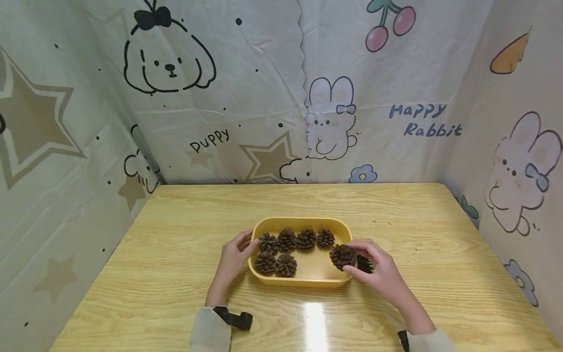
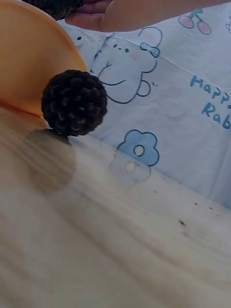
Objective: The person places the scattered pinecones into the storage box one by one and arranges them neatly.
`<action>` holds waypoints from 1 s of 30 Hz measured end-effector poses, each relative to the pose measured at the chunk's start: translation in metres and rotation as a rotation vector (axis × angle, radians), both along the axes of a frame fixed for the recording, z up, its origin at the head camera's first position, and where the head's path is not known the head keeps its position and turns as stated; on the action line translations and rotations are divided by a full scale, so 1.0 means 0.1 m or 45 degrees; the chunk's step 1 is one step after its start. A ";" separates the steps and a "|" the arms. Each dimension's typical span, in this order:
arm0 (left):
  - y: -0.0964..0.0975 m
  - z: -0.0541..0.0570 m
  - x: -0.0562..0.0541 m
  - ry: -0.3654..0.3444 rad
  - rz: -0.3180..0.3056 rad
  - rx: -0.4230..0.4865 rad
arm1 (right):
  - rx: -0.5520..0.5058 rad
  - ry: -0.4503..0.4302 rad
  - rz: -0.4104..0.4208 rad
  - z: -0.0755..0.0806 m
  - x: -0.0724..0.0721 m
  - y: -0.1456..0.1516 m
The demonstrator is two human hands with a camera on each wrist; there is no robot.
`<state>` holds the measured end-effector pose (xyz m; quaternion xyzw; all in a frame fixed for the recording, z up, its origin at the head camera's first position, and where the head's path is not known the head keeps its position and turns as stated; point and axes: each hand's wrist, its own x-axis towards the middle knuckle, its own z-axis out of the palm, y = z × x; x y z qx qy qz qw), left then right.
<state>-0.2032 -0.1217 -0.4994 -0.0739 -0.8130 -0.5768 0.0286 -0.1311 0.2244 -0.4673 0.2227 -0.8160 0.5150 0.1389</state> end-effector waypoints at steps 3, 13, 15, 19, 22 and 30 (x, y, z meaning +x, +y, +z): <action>-0.01 0.01 0.00 -0.008 -0.001 0.003 | 0.054 -0.011 -0.008 0.00 -0.03 -0.05; -0.01 -0.01 -0.02 -0.010 0.006 0.001 | 0.153 0.052 0.009 -0.03 -0.16 -0.26; -0.01 -0.01 -0.02 -0.005 0.005 0.001 | 0.168 0.060 0.017 -0.04 -0.18 -0.29; -0.01 -0.01 -0.01 -0.017 0.005 0.004 | 0.230 0.066 0.030 -0.05 -0.22 -0.35; -0.01 0.00 -0.01 -0.038 0.008 0.007 | 0.301 0.084 0.030 -0.05 -0.24 -0.39; -0.02 -0.01 -0.02 -0.039 -0.010 0.008 | 0.487 0.121 0.041 -0.03 -0.30 -0.47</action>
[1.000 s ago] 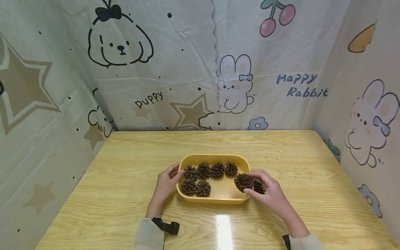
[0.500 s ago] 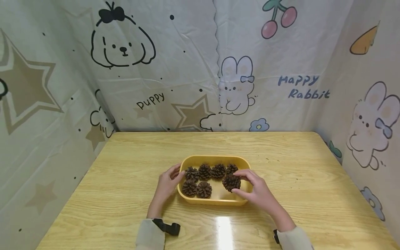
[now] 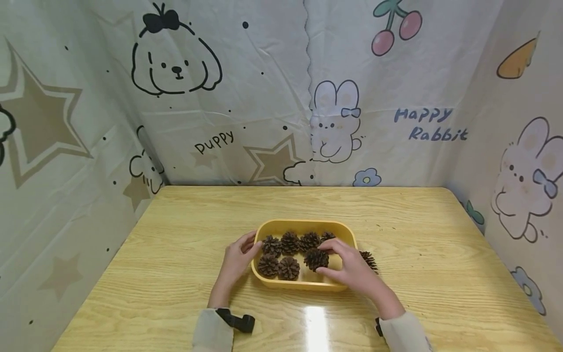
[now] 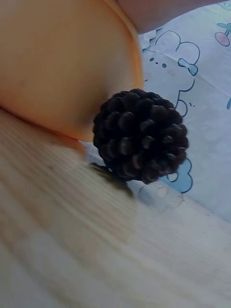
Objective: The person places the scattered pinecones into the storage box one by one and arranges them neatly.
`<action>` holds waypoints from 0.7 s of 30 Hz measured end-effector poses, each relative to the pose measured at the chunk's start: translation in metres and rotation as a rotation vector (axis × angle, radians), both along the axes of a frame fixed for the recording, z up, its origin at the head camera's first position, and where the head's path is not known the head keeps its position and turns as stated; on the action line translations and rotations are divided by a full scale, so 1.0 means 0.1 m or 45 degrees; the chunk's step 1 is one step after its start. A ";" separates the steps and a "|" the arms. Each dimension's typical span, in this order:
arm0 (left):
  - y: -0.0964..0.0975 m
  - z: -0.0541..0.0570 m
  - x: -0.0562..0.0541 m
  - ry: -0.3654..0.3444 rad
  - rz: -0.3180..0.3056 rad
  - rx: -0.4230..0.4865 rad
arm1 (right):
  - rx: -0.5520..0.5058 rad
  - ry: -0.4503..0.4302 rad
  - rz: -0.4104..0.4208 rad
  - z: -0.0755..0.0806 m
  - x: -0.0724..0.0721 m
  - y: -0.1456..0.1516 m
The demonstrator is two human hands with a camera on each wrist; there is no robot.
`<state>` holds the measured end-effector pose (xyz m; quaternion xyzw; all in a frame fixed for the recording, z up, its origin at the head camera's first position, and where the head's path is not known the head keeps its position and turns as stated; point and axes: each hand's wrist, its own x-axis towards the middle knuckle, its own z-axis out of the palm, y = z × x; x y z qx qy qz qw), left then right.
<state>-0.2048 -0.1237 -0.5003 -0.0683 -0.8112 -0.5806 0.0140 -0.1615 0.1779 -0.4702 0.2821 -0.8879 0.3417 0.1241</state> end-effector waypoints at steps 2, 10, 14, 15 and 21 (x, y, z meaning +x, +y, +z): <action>0.00 0.00 0.00 -0.002 0.003 -0.001 | 0.026 -0.019 0.019 0.00 -0.01 -0.02; 0.01 -0.01 0.00 0.009 0.002 -0.006 | 0.123 -0.083 0.083 0.00 -0.06 -0.10; 0.01 -0.03 -0.01 0.011 -0.009 0.007 | 0.174 -0.084 0.086 0.01 -0.08 -0.13; 0.01 -0.03 -0.01 0.007 -0.010 0.015 | 0.181 -0.100 0.087 0.01 -0.08 -0.14; 0.01 -0.01 0.00 0.001 -0.004 0.025 | 0.198 -0.212 0.073 0.03 -0.09 -0.16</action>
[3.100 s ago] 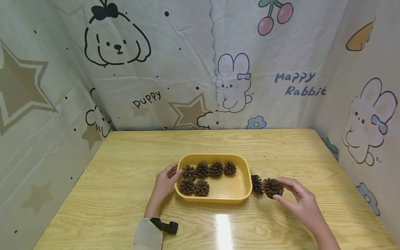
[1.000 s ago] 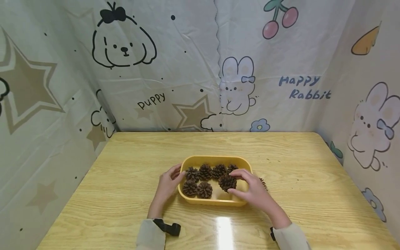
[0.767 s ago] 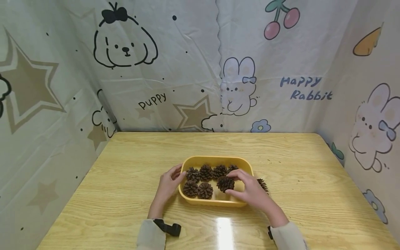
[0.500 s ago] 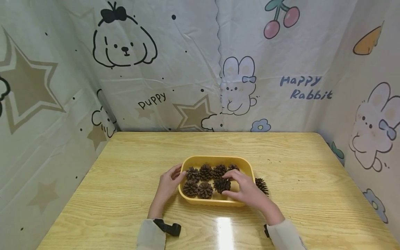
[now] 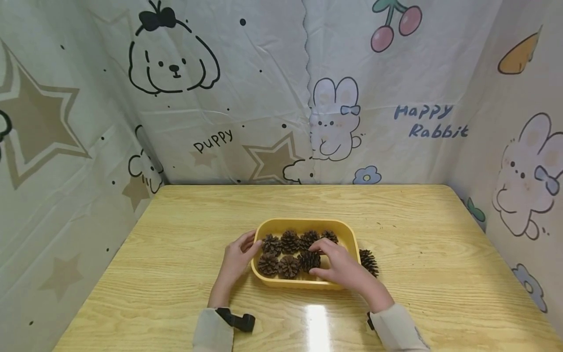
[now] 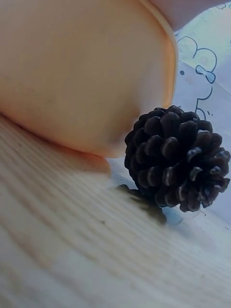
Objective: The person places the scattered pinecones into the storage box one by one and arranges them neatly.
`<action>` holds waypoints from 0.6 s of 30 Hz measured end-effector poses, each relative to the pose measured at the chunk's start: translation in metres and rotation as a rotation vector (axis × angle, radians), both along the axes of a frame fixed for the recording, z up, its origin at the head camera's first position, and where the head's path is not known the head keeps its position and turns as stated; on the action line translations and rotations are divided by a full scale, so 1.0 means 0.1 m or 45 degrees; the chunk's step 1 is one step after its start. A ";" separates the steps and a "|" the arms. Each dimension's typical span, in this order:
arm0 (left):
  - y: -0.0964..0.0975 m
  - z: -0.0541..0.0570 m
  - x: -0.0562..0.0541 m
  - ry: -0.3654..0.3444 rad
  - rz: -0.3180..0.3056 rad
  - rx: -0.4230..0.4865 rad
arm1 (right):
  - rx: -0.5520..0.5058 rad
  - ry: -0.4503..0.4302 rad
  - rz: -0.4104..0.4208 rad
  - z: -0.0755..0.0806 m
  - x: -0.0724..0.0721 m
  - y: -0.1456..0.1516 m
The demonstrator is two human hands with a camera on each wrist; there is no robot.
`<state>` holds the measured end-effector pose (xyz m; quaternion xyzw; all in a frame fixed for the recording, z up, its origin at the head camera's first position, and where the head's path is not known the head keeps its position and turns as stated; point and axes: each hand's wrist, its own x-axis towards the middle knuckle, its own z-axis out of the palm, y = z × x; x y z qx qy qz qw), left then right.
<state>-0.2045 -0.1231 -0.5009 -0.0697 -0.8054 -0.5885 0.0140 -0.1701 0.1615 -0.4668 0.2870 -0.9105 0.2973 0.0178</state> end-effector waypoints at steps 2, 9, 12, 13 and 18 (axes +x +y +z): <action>0.00 0.01 0.00 -0.004 0.003 -0.003 | 0.016 -0.014 -0.005 0.00 0.00 -0.01; 0.00 0.01 0.01 0.004 -0.005 -0.011 | 0.058 -0.082 -0.009 0.01 -0.02 -0.02; 0.00 0.01 0.01 0.003 -0.002 -0.008 | 0.056 -0.125 -0.005 0.01 -0.03 -0.02; 0.00 0.00 0.01 0.000 -0.001 -0.004 | 0.056 -0.135 -0.003 0.01 -0.03 -0.02; 0.01 0.01 0.01 -0.012 0.005 -0.003 | 0.053 -0.170 0.004 0.02 -0.03 -0.01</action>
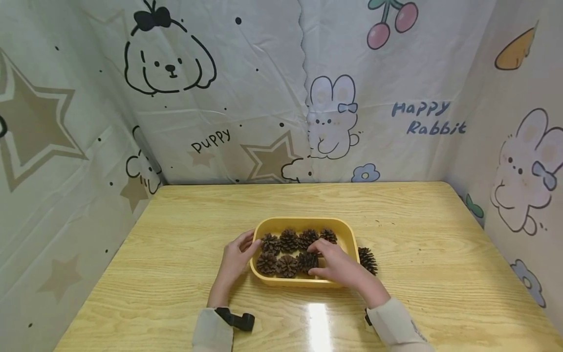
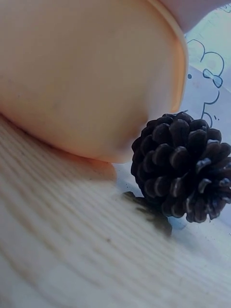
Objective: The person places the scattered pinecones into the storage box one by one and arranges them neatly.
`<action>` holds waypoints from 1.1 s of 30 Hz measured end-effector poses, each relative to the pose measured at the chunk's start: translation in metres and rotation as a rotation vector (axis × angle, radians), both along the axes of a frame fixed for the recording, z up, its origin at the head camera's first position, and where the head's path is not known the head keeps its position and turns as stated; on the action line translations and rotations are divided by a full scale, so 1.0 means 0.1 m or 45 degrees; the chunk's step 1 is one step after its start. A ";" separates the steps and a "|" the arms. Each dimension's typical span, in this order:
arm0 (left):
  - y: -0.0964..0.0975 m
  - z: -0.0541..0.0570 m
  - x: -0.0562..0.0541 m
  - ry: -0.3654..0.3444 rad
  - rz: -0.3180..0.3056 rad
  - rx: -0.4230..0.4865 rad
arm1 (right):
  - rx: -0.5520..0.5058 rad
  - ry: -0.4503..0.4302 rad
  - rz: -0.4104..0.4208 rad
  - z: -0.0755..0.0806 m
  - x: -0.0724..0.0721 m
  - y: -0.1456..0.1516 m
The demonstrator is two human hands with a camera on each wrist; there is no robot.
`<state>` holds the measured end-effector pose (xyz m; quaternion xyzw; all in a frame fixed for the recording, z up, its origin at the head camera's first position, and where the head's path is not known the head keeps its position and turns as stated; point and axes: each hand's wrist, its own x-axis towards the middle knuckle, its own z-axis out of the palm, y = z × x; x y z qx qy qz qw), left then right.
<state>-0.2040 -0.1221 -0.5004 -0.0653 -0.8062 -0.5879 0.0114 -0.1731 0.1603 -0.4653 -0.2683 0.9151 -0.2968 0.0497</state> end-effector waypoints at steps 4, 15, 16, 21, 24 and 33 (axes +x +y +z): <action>0.00 0.00 0.00 0.005 0.003 0.001 | 0.009 -0.039 -0.012 0.01 -0.01 0.00; 0.00 0.01 0.00 0.013 0.004 0.012 | 0.015 -0.102 -0.030 0.02 -0.03 0.00; 0.00 0.01 0.00 0.007 0.006 0.015 | 0.007 -0.114 -0.027 0.02 -0.03 0.01; 0.00 0.01 0.00 -0.001 0.007 0.010 | -0.030 -0.171 -0.009 0.02 -0.04 0.02; 0.00 0.01 0.00 -0.005 0.007 0.008 | -0.032 -0.178 -0.007 0.02 -0.04 0.02; 0.00 0.01 0.00 -0.012 0.000 0.000 | -0.019 -0.121 -0.003 0.01 -0.03 0.02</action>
